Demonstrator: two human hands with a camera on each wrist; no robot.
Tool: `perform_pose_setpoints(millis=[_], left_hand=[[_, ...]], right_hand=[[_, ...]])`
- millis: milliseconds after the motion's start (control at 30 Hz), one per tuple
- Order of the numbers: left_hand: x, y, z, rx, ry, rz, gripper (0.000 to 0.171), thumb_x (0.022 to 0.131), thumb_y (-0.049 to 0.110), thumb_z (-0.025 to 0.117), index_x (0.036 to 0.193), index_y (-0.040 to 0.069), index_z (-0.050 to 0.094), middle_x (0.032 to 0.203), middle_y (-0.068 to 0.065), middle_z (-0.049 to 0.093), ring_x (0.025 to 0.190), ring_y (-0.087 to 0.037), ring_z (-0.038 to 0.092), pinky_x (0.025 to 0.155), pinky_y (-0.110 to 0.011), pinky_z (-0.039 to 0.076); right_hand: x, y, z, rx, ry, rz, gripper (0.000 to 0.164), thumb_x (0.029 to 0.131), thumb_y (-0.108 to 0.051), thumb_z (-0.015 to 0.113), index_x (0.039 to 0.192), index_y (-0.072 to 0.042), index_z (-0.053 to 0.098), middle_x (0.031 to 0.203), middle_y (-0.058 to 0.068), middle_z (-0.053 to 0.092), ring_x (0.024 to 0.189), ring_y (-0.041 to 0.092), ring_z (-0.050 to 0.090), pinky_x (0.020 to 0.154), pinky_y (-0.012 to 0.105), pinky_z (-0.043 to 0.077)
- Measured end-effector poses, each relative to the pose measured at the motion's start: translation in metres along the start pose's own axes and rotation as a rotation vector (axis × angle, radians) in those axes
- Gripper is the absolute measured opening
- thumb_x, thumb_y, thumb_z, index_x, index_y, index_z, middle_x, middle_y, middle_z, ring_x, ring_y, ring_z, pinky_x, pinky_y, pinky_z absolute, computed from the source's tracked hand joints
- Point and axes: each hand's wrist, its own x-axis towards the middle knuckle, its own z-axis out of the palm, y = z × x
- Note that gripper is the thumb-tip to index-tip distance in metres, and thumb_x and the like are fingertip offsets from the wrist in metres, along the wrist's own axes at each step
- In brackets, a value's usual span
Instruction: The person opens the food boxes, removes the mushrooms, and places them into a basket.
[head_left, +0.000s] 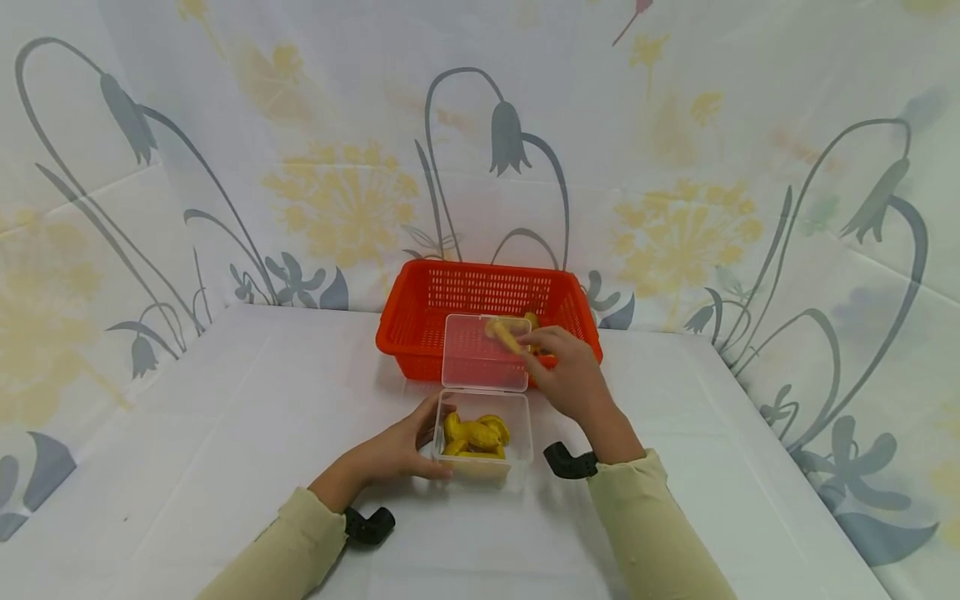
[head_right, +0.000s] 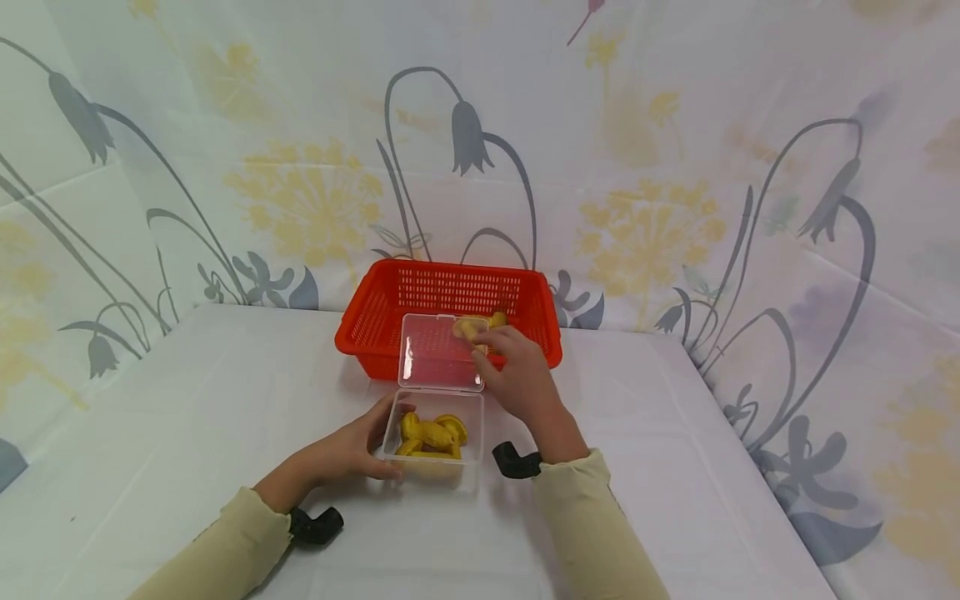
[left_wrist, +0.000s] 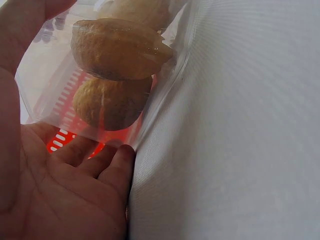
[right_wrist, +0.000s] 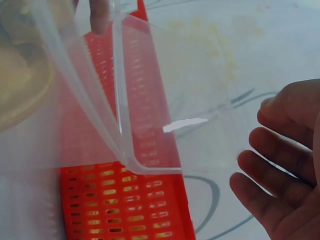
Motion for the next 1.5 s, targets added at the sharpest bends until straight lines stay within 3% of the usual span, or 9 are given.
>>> perform_pose_setpoints(millis=[200, 533, 800, 1000, 1500], left_hand=[[0.000, 0.000, 0.000, 0.008, 0.005, -0.003, 0.111, 0.072, 0.023, 0.085, 0.152, 0.040, 0.010, 0.158, -0.002, 0.028, 0.150, -0.024, 0.020, 0.120, -0.046, 0.023], [0.000, -0.001, 0.001, 0.006, 0.006, -0.009, 0.112, 0.072, 0.024, 0.085, 0.153, 0.038, 0.009, 0.158, -0.001, 0.029, 0.150, -0.023, 0.020, 0.120, -0.045, 0.024], [0.000, -0.001, 0.000, 0.004, 0.001, -0.008, 0.111, 0.073, 0.025, 0.084, 0.153, 0.039, 0.009, 0.158, -0.001, 0.028, 0.150, -0.023, 0.020, 0.121, -0.045, 0.023], [0.001, -0.002, -0.001, -0.002, -0.002, -0.023, 0.112, 0.071, 0.029, 0.085, 0.151, 0.044, 0.008, 0.158, 0.000, 0.028, 0.150, -0.024, 0.020, 0.120, -0.046, 0.024], [0.000, -0.001, -0.001, 0.003, -0.008, -0.014, 0.112, 0.072, 0.028, 0.085, 0.152, 0.042, 0.008, 0.157, 0.001, 0.028, 0.150, -0.023, 0.020, 0.120, -0.045, 0.024]], right_hand=[[0.000, -0.008, -0.002, -0.003, -0.091, 0.012, 0.024, 0.091, -0.019, 0.067, 0.114, -0.011, 0.070, 0.112, 0.006, 0.067, 0.100, 0.027, 0.065, 0.084, 0.040, 0.059], [-0.002, -0.021, -0.001, -0.030, -0.233, 0.043, 0.026, 0.090, -0.025, 0.068, 0.115, -0.015, 0.070, 0.112, 0.005, 0.067, 0.095, 0.021, 0.061, 0.082, 0.036, 0.059], [-0.004, -0.027, 0.003, -0.012, -0.321, 0.028, 0.029, 0.088, -0.023, 0.071, 0.116, -0.016, 0.070, 0.103, -0.002, 0.069, 0.087, 0.015, 0.056, 0.074, 0.026, 0.054], [-0.004, -0.029, 0.006, -0.008, -0.404, 0.030, 0.032, 0.089, -0.026, 0.070, 0.119, -0.015, 0.068, 0.106, -0.001, 0.070, 0.091, 0.014, 0.059, 0.081, 0.028, 0.057], [-0.006, -0.037, 0.014, 0.049, -0.515, 0.060, 0.028, 0.089, -0.025, 0.070, 0.116, -0.017, 0.070, 0.107, -0.005, 0.070, 0.095, 0.013, 0.060, 0.084, 0.029, 0.057]])
